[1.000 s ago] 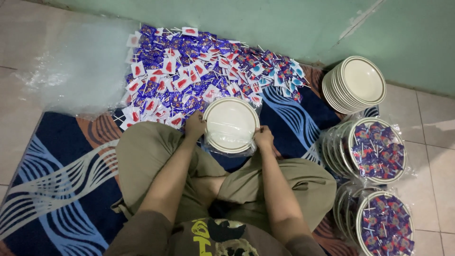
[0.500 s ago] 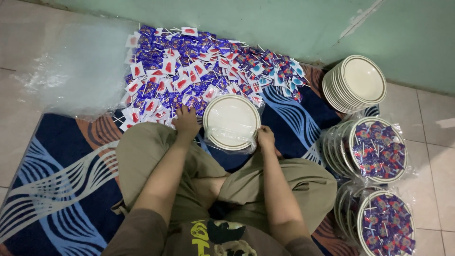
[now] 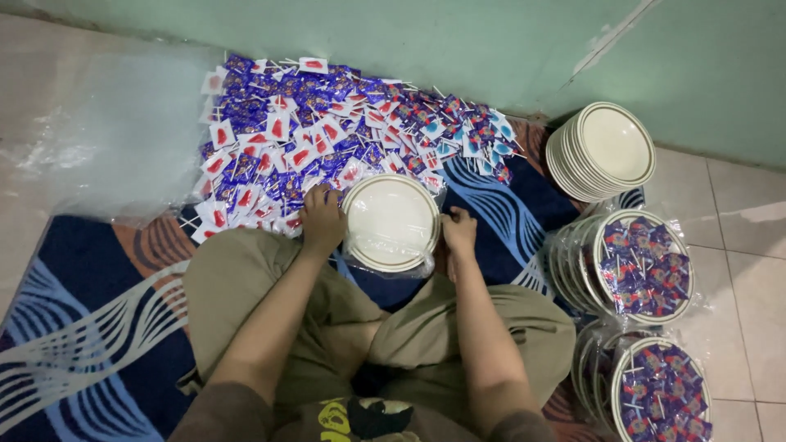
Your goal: The person sits on a mat and places small wrapped candies from a large pile onto a white plate. They then cover the plate with a clear plastic sheet and wrap it. The person repeats this process with another plate.
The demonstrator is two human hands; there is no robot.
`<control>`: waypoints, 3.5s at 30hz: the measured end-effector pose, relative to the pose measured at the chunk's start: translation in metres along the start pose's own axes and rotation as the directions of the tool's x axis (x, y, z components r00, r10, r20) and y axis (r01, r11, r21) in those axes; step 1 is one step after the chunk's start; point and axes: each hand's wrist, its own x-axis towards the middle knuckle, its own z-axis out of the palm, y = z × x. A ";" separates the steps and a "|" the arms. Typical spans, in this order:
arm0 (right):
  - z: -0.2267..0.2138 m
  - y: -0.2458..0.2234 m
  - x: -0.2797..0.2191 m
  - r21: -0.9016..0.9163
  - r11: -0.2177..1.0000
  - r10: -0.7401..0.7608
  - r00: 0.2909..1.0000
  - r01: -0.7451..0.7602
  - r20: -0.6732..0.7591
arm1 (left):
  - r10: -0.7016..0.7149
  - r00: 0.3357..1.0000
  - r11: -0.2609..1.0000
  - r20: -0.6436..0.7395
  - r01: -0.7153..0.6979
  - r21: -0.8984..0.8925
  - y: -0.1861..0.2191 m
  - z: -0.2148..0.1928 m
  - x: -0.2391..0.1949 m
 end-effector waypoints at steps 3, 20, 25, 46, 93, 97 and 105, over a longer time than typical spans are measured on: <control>-0.007 0.015 0.039 -0.112 0.994 -0.006 0.998 0.000 -0.055 | 0.100 0.994 0.992 -0.048 -0.103 -0.067 0.011 0.011 0.016; -0.058 -0.053 0.158 -0.712 0.625 -0.401 0.914 0.320 0.059 | 0.467 0.752 0.861 0.464 -0.506 -0.047 0.225 0.089 0.195; -0.052 -0.069 0.220 -0.688 0.626 -0.386 0.912 0.368 0.137 | 0.461 0.780 0.850 0.424 -0.525 0.042 0.250 0.119 0.222; -0.079 -0.040 0.239 -0.606 0.628 -0.197 0.853 0.488 0.483 | 0.450 0.716 0.849 0.533 -0.529 -0.007 0.245 0.203 0.200; -0.034 -0.083 0.252 -0.409 0.726 -0.362 0.813 0.553 0.455 | 0.377 0.757 0.886 0.533 -0.462 0.030 0.211 0.179 0.217; -0.050 -0.053 0.223 -0.362 0.692 -0.424 0.758 0.624 0.495 | 0.382 0.748 0.888 0.543 -0.460 0.009 0.222 0.168 0.177; -0.068 -0.015 0.127 -0.360 0.703 -0.372 0.749 0.613 0.549 | 0.352 0.578 0.872 0.737 -0.488 -0.034 0.216 0.099 0.124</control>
